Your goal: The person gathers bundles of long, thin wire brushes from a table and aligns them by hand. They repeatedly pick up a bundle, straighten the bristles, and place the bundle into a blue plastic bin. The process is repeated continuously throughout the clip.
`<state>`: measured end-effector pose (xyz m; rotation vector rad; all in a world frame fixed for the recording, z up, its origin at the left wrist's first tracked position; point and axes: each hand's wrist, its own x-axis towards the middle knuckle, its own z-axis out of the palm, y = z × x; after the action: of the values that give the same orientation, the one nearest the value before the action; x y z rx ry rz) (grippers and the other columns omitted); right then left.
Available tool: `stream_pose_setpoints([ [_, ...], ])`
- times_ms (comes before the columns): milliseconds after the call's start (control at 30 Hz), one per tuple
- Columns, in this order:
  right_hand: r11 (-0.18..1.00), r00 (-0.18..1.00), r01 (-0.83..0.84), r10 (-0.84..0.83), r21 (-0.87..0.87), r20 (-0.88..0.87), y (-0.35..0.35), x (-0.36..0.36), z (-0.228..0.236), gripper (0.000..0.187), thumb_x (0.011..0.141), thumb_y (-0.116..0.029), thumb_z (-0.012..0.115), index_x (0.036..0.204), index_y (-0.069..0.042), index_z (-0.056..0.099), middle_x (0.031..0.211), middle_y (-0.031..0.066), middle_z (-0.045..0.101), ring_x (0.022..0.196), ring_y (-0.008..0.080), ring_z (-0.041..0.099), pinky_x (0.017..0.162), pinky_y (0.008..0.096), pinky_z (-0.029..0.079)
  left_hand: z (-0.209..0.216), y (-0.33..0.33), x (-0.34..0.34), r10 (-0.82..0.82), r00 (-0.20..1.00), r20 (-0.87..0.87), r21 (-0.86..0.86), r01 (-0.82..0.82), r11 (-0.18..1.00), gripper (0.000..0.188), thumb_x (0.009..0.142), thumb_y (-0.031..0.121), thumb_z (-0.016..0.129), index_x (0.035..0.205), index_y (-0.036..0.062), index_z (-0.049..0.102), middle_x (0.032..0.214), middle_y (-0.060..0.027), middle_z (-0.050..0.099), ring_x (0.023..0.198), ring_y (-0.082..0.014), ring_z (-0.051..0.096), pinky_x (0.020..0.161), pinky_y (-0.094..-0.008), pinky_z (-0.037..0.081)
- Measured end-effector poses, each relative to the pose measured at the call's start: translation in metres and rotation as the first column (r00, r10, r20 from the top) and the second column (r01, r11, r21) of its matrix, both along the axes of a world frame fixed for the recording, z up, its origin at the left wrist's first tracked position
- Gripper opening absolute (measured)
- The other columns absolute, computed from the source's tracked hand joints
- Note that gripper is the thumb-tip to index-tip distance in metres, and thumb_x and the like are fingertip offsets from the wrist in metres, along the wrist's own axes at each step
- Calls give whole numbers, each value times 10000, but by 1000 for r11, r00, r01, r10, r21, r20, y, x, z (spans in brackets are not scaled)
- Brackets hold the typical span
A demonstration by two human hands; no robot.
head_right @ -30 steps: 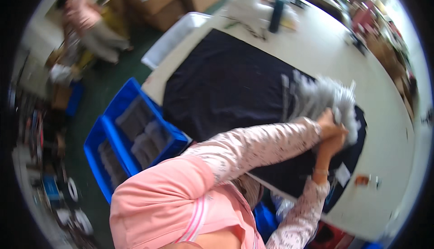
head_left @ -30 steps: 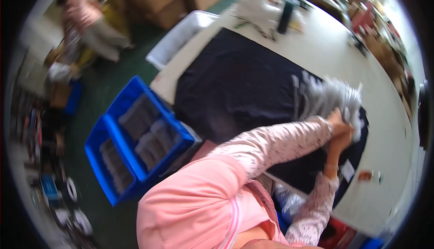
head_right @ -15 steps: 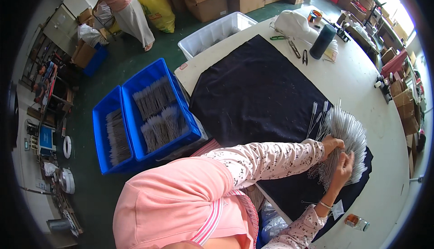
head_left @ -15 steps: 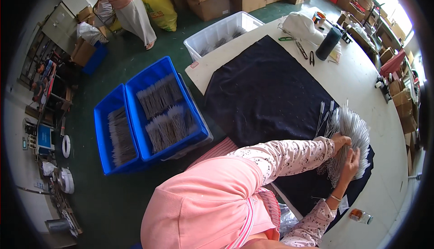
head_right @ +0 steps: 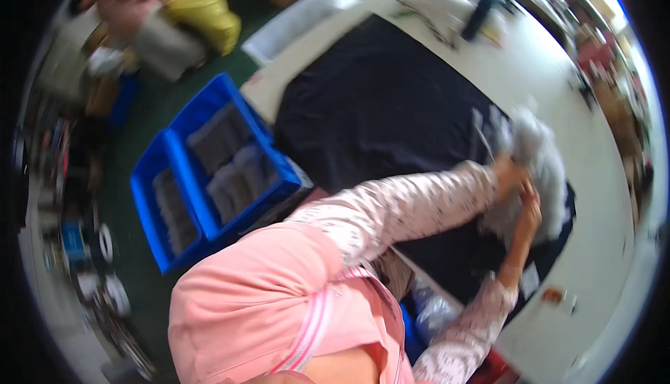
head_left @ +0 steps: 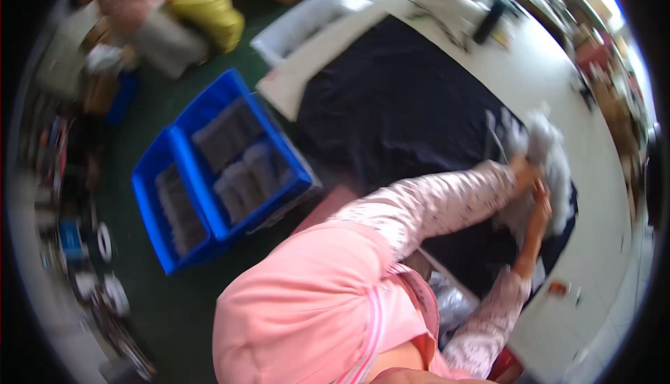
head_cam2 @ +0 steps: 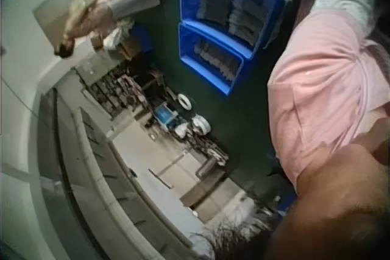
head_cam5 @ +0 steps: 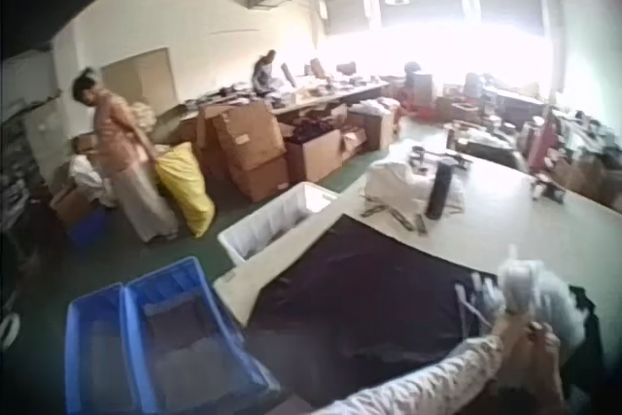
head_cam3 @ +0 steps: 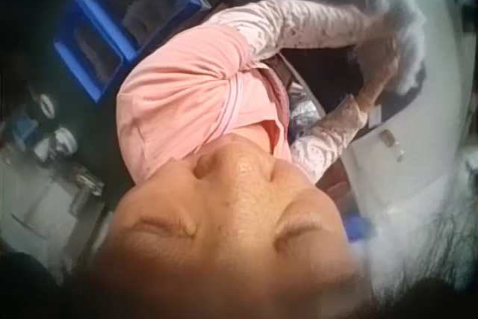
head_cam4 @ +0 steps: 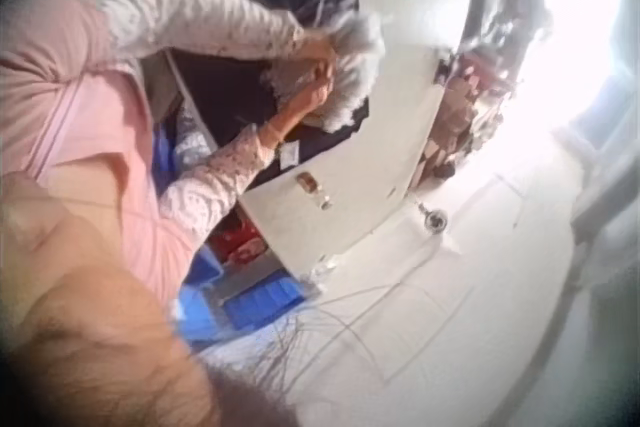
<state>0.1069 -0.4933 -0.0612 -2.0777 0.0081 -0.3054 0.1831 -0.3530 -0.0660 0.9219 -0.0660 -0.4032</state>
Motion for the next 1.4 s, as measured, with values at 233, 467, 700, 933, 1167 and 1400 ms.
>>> stream_pose_setpoints([
  [233,828,968,187,-62,-528,245,25,19,-3,216,809,-266,679,983,-146,720,850,28,693,806,199,605,764,352,467,-23,66,15,-330,586,740,528,-203,824,147,632,97,668,766,86,608,822,-61,651,757,-204,641,680,-296,503],
  [467,778,962,199,-40,-597,269,27,15,-7,251,776,-247,707,1011,-160,714,862,-56,713,896,133,548,867,335,381,31,152,0,-428,827,-365,-521,199,830,312,774,20,571,1069,-37,490,780,-74,563,692,-189,576,659,-349,519],
  [700,683,953,289,-136,-671,272,53,13,13,282,765,-280,716,1007,-135,709,822,-4,705,896,161,582,793,329,426,30,245,-26,-427,890,-162,-487,304,819,464,786,6,568,1240,24,472,960,-81,565,768,-160,552,692,-303,496],
  [933,879,883,-416,452,235,-127,208,-24,65,422,793,-190,717,1140,17,596,971,104,677,901,126,622,784,277,489,51,265,-64,51,995,-81,-115,-60,992,368,765,49,636,1122,24,549,810,-72,614,708,-189,617,648,-331,524],
  [1167,841,885,-396,456,369,-89,280,-57,28,564,729,-170,720,1233,-17,516,994,127,651,884,167,633,767,301,497,55,257,-86,569,818,81,-4,-571,821,203,726,103,671,880,29,562,738,-40,566,614,-123,547,588,-246,451],
  [1400,964,948,-254,263,74,-178,308,-72,18,382,745,-134,671,1088,-15,552,899,235,653,824,345,669,697,372,522,51,253,-109,690,700,186,243,-713,658,470,714,94,713,1091,32,438,963,-67,519,814,-125,528,716,-258,458],
])
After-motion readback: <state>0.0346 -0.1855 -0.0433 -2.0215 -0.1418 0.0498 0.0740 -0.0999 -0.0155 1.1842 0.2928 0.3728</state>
